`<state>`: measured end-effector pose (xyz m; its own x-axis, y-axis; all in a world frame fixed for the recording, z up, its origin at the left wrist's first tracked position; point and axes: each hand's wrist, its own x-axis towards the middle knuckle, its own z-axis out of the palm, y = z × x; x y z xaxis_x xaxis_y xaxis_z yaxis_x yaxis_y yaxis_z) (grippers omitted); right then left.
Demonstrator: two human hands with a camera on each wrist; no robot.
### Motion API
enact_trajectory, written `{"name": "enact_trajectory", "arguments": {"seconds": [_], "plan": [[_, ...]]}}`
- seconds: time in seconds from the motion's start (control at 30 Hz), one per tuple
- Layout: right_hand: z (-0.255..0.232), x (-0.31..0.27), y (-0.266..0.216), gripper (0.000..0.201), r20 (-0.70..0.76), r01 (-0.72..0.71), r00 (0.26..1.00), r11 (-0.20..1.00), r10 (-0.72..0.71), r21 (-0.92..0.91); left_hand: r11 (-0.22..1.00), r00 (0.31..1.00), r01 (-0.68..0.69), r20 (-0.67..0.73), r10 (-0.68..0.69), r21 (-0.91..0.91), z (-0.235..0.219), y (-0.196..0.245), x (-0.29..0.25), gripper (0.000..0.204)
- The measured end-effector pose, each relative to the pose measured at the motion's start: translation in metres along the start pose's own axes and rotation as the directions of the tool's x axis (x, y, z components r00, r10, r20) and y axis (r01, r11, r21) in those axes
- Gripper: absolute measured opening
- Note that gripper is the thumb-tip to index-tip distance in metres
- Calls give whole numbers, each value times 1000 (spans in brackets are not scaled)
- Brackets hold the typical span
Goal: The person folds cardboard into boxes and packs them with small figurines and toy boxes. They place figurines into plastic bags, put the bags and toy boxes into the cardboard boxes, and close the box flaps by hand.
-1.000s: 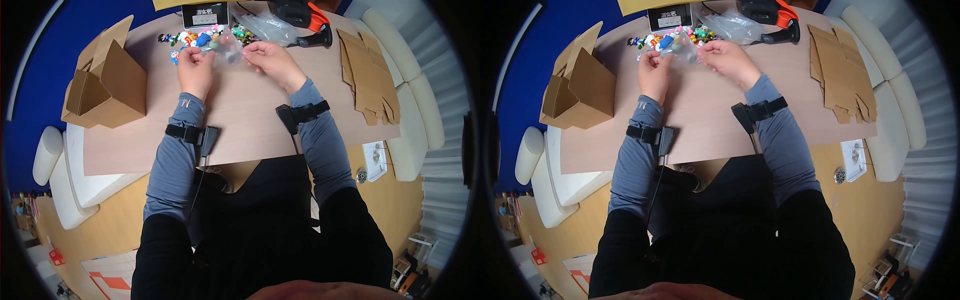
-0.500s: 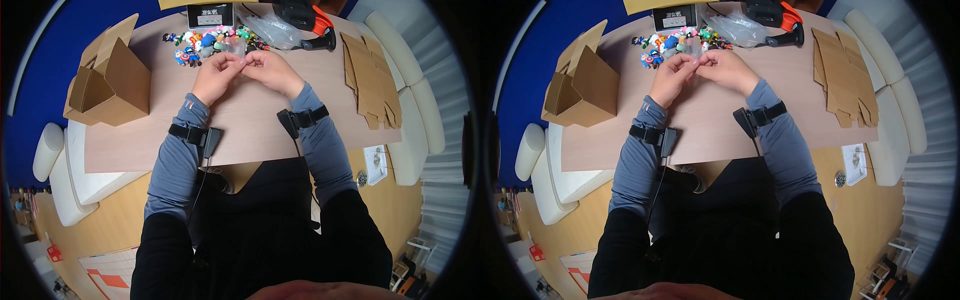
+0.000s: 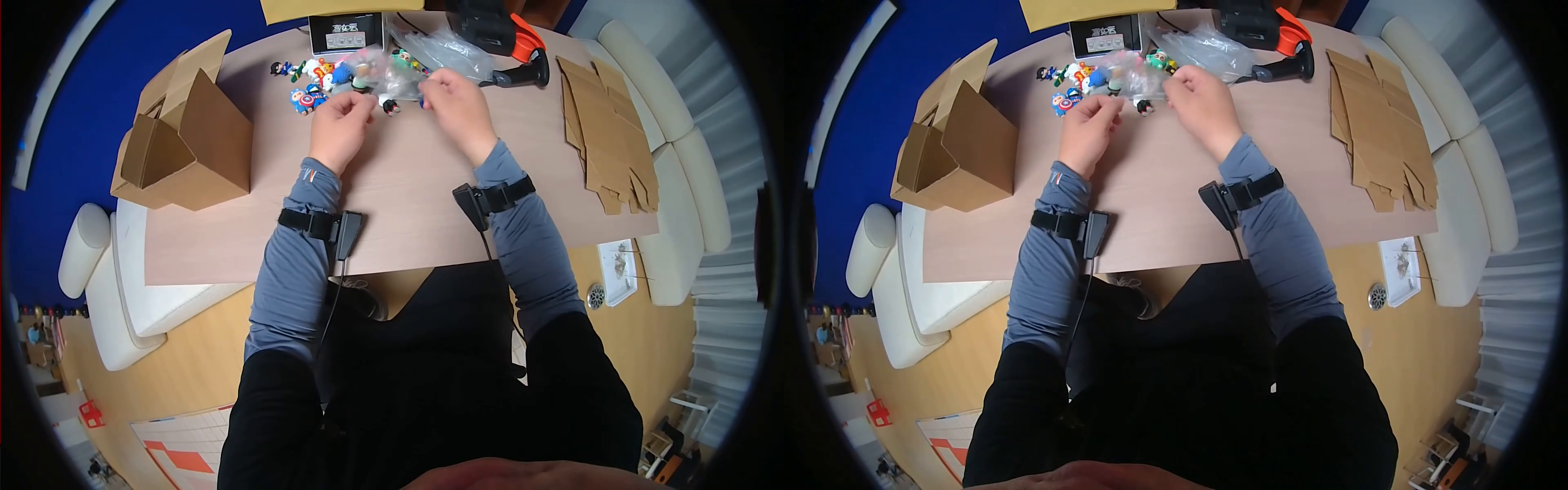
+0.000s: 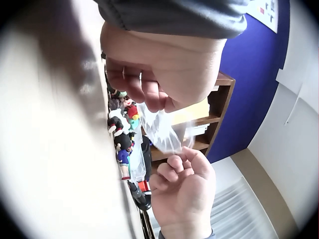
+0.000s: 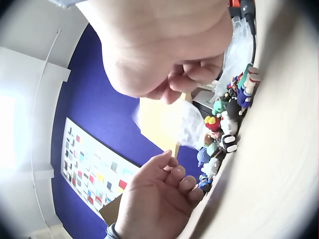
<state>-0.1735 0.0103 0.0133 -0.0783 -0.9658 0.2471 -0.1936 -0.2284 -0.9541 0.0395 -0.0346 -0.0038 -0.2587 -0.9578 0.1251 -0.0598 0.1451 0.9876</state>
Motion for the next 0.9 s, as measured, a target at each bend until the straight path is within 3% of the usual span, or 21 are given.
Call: {"name": "enact_trajectory", "arguments": {"seconds": [0.03, 0.07, 0.1, 0.13, 0.17, 0.2, 0.27, 0.3, 0.43, 0.5, 0.6, 0.9], "plan": [[0, 0, -3, 17, -168, 39, 985, 999, -39, 0, 999, 996, -34, -86, 34, 4, 0, 0, 0, 19], [-1, -1, -6, 19, -331, 78, 941, 997, -75, -7, 999, 996, -34, -87, 35, 4, -2, -1, 1, 19], [-3, -1, -10, 19, -330, 78, 941, 997, -76, -7, 998, 979, -62, -193, 65, 22, -5, 0, 3, 17], [-6, -1, -13, 18, -420, 148, 900, 988, -119, 38, 995, 950, -88, -297, 97, 43, -10, -1, 6, 16], [-9, -2, -15, 18, -508, 222, 847, 972, -153, 77, 992, 937, -94, -330, 116, 84, -18, -10, 11, 20], [-12, -1, -14, 18, -508, 223, 848, 972, -154, 77, 992, 936, -94, -331, 117, 84, -24, -19, 17, 20], [-18, 2, -10, 16, -581, 257, 788, 966, -204, 9, 938, 812, -50, -533, 238, 343, -30, -21, 20, 30], [-18, 2, -8, 16, -581, 257, 788, 966, -204, 9, 895, 801, 44, -551, 233, 443, -35, -22, 20, 44], [-16, 0, -11, 16, -566, 196, 810, 980, -154, 14, 790, 811, 158, -535, 238, 592, -40, -24, 17, 53], [-15, 0, -10, 17, -546, 166, 829, 986, -122, 31, 643, 900, 201, -399, 178, 739, -43, -31, 20, 54], [-16, 4, -3, 18, -534, 123, 834, 990, -139, -65, 596, 927, 150, -322, 194, 789, -42, -34, 17, 50], [-8, 2, 1, 20, -362, 14, 932, 999, 6, 52, 703, 976, 94, -203, 74, 705, -33, 7, -5, 58]]}}
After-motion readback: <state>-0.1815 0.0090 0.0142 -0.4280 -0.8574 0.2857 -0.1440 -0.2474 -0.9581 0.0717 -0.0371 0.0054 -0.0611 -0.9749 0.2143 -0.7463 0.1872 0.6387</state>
